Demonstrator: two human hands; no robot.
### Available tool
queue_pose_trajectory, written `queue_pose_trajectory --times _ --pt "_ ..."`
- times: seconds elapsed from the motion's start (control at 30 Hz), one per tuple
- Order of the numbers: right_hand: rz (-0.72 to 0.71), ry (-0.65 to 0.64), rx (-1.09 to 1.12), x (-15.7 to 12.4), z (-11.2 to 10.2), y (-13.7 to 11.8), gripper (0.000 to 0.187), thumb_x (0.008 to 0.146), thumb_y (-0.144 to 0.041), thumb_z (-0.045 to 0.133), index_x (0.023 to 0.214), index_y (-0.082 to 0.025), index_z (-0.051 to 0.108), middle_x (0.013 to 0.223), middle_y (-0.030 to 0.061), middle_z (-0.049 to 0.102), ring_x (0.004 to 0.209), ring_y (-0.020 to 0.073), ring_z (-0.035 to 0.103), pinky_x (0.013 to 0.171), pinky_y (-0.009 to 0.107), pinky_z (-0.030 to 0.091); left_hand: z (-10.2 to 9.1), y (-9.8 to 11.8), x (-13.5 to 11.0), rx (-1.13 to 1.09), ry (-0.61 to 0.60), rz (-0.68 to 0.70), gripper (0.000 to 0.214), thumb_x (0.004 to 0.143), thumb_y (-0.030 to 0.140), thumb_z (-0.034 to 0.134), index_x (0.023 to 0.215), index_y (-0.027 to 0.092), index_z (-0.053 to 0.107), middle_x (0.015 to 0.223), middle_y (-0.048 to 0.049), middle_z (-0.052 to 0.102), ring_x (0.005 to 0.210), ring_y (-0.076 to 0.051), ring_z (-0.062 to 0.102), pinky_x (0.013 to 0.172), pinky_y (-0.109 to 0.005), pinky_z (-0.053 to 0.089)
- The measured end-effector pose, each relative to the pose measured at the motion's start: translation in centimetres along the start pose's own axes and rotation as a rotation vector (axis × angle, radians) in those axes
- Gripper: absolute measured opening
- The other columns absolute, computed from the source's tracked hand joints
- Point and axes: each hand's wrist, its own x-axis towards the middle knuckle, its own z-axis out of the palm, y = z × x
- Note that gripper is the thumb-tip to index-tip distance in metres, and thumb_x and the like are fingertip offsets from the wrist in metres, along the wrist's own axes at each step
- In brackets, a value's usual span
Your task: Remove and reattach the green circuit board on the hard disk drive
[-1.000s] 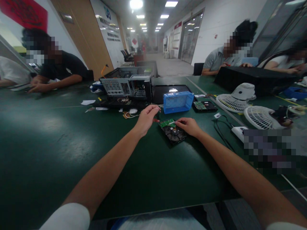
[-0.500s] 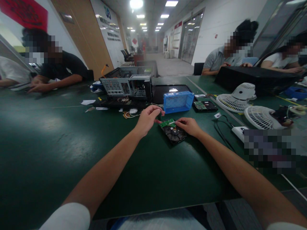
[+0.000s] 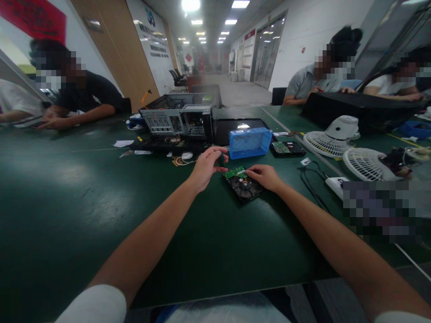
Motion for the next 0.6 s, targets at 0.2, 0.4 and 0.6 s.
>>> queue_pose_trajectory --times 0.2,0.4,0.6 --pt "-0.001 -0.002 -0.002 0.01 0.03 0.21 0.035 0.093 -0.054 0.063 0.098 -0.023 0.081 0.092 0.0045 0.079 0.080 0.0219 0.070 0.067 0.029 0.050 0.15 0.27 -0.01 -0.065 -0.003 0.041 0.014 0.090 0.024 0.060 0.099 0.018 0.068 0.105 -0.0081 0.067 0.099 -0.020 0.065 0.079 -0.036 0.062" --pt "-0.010 -0.001 0.008 0.03 0.01 0.25 0.035 0.093 -0.053 0.063 0.099 -0.023 0.081 0.095 0.0050 0.079 0.082 0.0220 0.070 0.069 0.029 0.051 0.20 0.02 0.10 -0.072 -0.019 0.059 0.015 0.090 0.025 0.060 0.096 0.016 0.071 0.101 -0.0081 0.066 0.099 -0.020 0.063 0.079 -0.034 0.062" --pt "0.003 0.001 -0.008 -0.01 -0.08 -0.01 0.034 0.093 -0.052 0.064 0.099 -0.023 0.081 0.094 0.0050 0.080 0.082 0.0220 0.070 0.069 0.029 0.051 0.25 -0.21 0.09 -0.023 -0.004 0.065 0.022 0.091 0.037 0.067 0.098 0.017 0.071 0.101 -0.0076 0.066 0.097 -0.019 0.063 0.074 -0.029 0.059"
